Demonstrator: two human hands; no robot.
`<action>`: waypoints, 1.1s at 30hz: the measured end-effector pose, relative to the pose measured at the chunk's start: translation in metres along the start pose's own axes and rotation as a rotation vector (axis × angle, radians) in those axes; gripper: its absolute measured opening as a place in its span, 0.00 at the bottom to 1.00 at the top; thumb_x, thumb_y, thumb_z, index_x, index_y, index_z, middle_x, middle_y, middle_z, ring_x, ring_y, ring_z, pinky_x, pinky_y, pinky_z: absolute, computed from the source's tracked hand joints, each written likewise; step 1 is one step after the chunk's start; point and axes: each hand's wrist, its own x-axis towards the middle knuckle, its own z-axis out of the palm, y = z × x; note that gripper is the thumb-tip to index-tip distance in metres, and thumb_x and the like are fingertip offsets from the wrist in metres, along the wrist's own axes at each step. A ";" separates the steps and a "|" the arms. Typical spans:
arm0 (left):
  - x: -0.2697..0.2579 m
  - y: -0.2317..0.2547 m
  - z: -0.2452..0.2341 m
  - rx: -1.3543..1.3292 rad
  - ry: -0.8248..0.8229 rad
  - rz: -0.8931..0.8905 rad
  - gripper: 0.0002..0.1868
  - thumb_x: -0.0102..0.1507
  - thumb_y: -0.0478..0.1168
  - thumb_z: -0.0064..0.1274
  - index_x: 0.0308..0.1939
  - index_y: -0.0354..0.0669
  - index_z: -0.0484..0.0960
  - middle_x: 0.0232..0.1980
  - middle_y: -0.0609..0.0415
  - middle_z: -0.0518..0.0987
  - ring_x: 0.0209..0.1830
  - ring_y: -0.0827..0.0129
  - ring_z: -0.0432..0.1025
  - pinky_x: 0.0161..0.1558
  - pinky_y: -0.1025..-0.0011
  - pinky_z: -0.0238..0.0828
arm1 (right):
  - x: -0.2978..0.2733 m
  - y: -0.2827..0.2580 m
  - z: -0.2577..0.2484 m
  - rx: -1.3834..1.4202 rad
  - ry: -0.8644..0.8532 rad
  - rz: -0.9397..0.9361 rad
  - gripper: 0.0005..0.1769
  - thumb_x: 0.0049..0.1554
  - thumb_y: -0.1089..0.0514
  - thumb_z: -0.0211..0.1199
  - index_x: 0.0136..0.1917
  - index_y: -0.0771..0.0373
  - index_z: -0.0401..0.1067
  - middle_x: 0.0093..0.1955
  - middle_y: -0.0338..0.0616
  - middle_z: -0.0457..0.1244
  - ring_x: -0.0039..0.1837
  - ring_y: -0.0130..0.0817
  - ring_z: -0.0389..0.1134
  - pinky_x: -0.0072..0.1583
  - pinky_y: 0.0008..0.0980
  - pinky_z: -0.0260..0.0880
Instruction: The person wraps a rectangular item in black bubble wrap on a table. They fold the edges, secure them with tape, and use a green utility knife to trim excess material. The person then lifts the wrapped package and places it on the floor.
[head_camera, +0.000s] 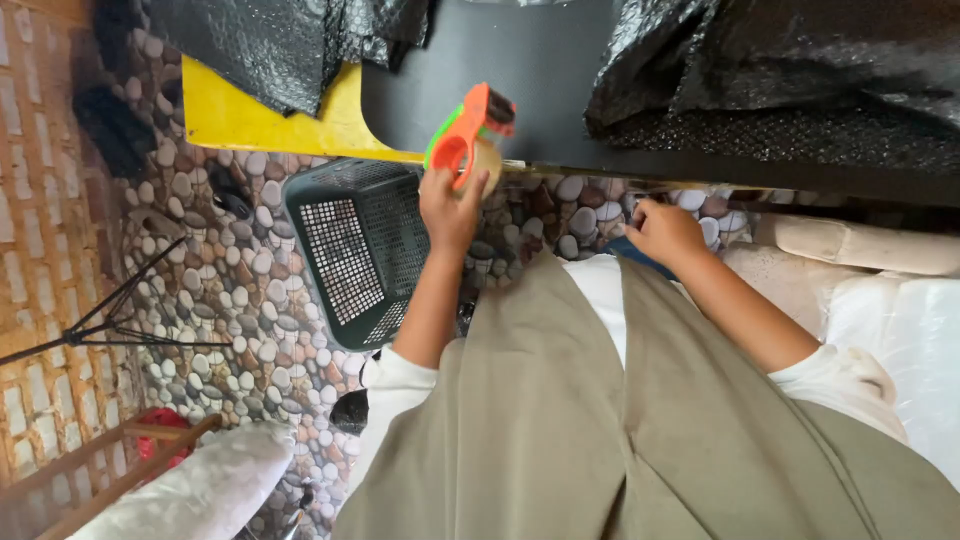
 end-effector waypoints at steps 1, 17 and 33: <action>0.015 -0.020 0.015 -0.006 -0.003 0.012 0.24 0.60 0.51 0.69 0.28 0.38 0.71 0.32 0.41 0.69 0.35 0.37 0.70 0.41 0.55 0.70 | -0.006 0.002 -0.007 0.004 0.011 0.006 0.16 0.57 0.43 0.66 0.50 0.54 0.72 0.42 0.42 0.73 0.50 0.49 0.76 0.49 0.45 0.77; 0.056 0.028 0.158 0.472 0.062 0.180 0.29 0.53 0.50 0.70 0.54 0.46 0.77 0.65 0.45 0.72 0.66 0.32 0.61 0.61 0.31 0.58 | 0.024 0.174 -0.136 0.115 0.692 -0.314 0.15 0.63 0.62 0.62 0.62 0.59 0.78 0.57 0.45 0.70 0.62 0.45 0.71 0.63 0.41 0.71; 0.005 0.158 0.396 0.499 -0.577 0.521 0.39 0.55 0.66 0.58 0.63 0.48 0.75 0.54 0.52 0.80 0.58 0.56 0.74 0.58 0.52 0.70 | 0.076 0.275 -0.191 -0.039 0.175 -0.365 0.55 0.35 0.29 0.76 0.72 0.51 0.70 0.67 0.46 0.66 0.70 0.49 0.65 0.66 0.53 0.66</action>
